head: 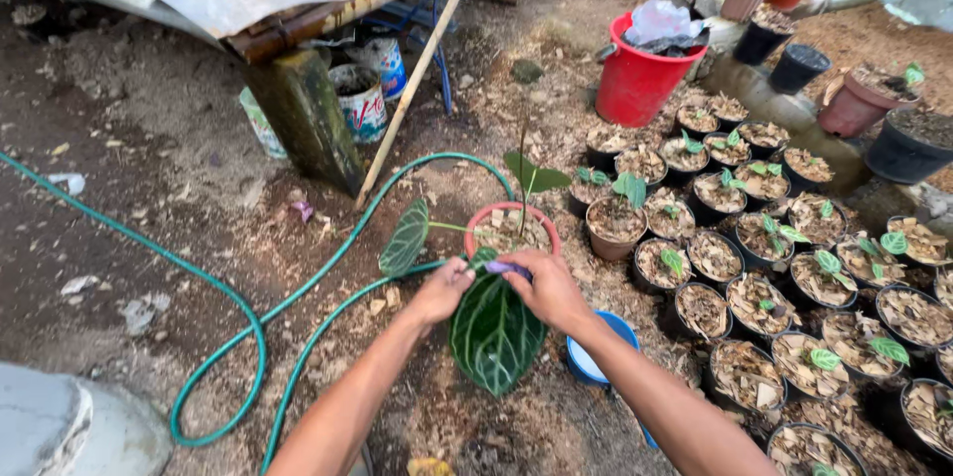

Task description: The person wipes the leaves of a potted plant using a purple cloth dipped in a white liquid from a blue scoop. They clean each leaf one at a time, turning the leaves over to wipe both sides, and repeatedly dip the cloth into the liquid throughout the process.

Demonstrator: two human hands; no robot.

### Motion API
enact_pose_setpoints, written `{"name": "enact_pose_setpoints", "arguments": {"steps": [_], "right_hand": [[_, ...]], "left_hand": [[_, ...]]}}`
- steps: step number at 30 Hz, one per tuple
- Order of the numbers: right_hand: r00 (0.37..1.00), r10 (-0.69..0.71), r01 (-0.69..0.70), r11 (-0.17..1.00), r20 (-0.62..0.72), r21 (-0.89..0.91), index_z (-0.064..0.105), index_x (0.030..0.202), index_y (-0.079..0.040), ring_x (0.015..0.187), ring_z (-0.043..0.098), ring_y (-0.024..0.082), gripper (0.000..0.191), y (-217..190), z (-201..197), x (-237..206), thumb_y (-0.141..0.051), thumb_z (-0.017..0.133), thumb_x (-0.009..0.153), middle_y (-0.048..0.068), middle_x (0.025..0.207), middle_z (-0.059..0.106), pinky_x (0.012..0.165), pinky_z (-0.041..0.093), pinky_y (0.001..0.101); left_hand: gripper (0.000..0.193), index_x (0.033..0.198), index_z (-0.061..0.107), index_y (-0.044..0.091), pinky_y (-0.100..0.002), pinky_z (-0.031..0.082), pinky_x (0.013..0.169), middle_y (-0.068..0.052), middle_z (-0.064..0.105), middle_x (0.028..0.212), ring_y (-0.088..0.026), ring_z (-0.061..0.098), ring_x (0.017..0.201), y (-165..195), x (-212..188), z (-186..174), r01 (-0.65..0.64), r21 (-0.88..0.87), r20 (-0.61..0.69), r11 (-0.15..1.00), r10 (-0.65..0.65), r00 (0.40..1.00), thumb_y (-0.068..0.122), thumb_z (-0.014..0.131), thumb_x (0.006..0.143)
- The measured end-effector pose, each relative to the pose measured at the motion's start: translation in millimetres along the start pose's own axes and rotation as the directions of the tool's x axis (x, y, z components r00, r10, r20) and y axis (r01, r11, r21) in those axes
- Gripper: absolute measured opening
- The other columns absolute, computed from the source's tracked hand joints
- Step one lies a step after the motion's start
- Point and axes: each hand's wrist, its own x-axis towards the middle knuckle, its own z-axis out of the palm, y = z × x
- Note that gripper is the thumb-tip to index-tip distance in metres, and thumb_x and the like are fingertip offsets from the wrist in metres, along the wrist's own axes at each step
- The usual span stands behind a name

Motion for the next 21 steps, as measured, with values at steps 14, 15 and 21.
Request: {"name": "enact_pose_setpoints", "arguments": {"steps": [14, 15, 21], "right_hand": [[0.947, -0.053, 0.011, 0.991, -0.317, -0.135, 0.073, 0.118, -0.002, 0.104, 0.068, 0.033, 0.030, 8.7, 49.5, 16.3, 0.000, 0.069, 0.087, 0.017, 0.113, 0.074, 0.093, 0.054, 0.0412], [0.955, -0.074, 0.026, 0.986, -0.287, -0.168, 0.073, 0.118, -0.002, 0.103, 0.067, 0.033, 0.031, 6.0, 57.2, 15.2, 0.001, 0.069, 0.087, 0.017, 0.114, 0.074, 0.092, 0.054, 0.0406], [0.990, -0.059, 0.066, 0.997, -0.129, 0.047, 0.074, 0.117, -0.002, 0.105, 0.069, 0.033, 0.030, -13.0, 70.8, -7.3, 0.000, 0.070, 0.087, 0.015, 0.114, 0.074, 0.092, 0.055, 0.0405]], "left_hand": [[0.044, 0.140, 0.058, 0.013, -0.041, 0.057, 0.096, -0.011, 0.069, 0.126, -0.022, 0.070, 0.107, -49.7, 19.9, 12.5, 0.343, -0.873, 0.357, 0.347, -0.025, 0.934, 0.039, 0.050, 0.105], [0.050, 0.138, 0.059, 0.008, -0.042, 0.057, 0.096, -0.014, 0.069, 0.125, -0.024, 0.069, 0.107, -53.3, 22.7, 15.3, 0.373, -0.861, 0.381, 0.346, -0.048, 0.924, 0.045, 0.050, 0.106], [0.078, 0.144, 0.054, 0.007, -0.045, 0.047, 0.109, -0.013, 0.063, 0.134, -0.026, 0.058, 0.124, -67.5, 25.4, 20.8, 0.265, -0.923, 0.305, 0.279, 0.107, 0.946, 0.072, 0.037, 0.104]]}}
